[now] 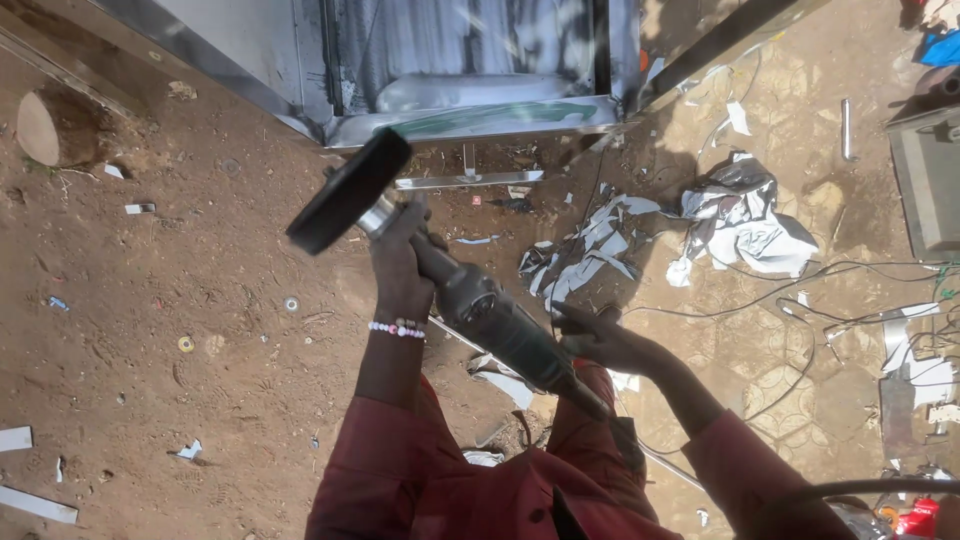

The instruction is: Polishing the surfaces of a metal frame using a power grinder with a buffing wheel

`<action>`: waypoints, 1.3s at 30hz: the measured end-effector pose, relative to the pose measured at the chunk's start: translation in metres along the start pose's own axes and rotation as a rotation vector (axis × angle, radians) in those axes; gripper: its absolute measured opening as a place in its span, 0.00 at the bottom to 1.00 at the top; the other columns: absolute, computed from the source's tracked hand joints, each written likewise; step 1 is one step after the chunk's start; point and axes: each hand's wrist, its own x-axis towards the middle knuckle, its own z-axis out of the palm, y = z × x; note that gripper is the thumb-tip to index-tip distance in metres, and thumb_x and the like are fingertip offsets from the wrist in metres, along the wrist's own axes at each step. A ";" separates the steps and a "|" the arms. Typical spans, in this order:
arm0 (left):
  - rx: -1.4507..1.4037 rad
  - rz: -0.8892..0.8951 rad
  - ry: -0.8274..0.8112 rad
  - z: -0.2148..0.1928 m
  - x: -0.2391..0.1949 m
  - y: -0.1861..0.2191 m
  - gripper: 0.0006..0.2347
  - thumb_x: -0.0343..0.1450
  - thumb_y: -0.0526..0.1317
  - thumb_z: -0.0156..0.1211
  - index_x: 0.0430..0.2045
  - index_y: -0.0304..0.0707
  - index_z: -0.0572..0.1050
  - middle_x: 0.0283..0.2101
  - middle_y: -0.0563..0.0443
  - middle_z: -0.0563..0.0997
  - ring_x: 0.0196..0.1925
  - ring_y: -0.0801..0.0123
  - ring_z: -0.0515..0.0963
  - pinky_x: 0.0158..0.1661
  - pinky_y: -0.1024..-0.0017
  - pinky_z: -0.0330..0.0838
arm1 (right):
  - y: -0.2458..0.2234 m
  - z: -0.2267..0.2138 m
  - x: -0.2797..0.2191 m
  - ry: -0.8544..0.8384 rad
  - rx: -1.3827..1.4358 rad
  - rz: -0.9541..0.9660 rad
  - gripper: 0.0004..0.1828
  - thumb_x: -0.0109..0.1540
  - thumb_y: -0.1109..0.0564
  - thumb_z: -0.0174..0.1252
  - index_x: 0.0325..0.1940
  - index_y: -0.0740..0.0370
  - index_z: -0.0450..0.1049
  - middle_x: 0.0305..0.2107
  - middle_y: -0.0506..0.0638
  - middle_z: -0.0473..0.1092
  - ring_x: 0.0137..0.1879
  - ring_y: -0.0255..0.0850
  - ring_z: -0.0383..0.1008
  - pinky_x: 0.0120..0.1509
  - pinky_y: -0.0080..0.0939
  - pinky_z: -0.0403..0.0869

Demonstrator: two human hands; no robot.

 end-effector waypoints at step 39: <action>0.209 -0.158 0.173 0.094 0.081 -0.092 0.02 0.51 0.26 0.53 0.08 0.27 0.68 0.11 0.44 0.69 0.12 0.64 0.67 0.12 0.64 0.65 | 0.028 0.010 -0.059 0.489 -0.218 0.281 0.11 0.51 0.50 0.57 0.27 0.61 0.73 0.25 0.52 0.77 0.33 0.41 0.73 0.38 0.45 0.69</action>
